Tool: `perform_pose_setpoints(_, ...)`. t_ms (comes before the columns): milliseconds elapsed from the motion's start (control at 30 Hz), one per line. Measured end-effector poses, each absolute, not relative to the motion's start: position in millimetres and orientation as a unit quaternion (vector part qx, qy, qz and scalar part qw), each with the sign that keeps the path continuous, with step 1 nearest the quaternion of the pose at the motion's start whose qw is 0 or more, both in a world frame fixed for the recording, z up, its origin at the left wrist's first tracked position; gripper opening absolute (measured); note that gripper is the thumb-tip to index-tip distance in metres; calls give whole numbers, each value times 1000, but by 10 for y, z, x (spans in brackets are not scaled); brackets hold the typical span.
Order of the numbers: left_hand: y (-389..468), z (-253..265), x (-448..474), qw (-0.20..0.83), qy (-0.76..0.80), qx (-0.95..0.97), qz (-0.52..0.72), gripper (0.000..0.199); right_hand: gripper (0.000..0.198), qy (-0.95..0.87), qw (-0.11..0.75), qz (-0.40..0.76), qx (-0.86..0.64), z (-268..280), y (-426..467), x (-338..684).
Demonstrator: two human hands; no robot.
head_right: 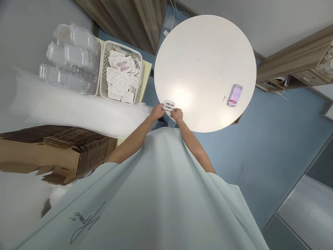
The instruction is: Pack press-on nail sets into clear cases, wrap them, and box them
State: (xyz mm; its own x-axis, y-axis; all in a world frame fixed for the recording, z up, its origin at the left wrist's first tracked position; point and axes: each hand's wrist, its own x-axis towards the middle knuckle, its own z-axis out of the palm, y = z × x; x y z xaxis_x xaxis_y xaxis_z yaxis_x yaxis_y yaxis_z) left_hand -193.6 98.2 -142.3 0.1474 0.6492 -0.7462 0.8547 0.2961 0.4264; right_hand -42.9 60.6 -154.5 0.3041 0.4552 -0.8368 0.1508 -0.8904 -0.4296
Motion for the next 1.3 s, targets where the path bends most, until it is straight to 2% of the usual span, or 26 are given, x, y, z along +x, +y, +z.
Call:
perform_pose_setpoints(233,930,-1270,-2012,511,637,570,-88,57,31,-201,132,552,-798,-1348,557,-296)
perform_pose_setpoints(400,697,-902,-2466,519,628,579,35,52,21,-268,151,567,-764,-934,565,-218)
perform_pose_setpoints(500,467,-691,-2855,478,668,557,122,47,22,-343,179,604,-696,-667,633,-300)
perform_pose_setpoints(600,237,-584,-3271,387,752,508,165,48,29,-421,174,622,-637,-466,766,-518)
perform_pose_setpoints(733,30,-636,-3738,288,840,441,130,65,34,-508,150,625,-573,-343,993,-1004)
perform_pose_setpoints(867,-20,-805,-3947,314,835,448,52,78,27,-567,120,616,-534,-323,1158,-1580)
perform_pose_setpoints(1133,-138,-1045,-3967,329,798,505,-3,56,17,-635,70,605,-475,-221,1120,-2261)
perform_pose_setpoints(1300,-168,-1089,-3995,322,802,502,29,47,15,-637,47,596,-487,-201,1049,-2288)
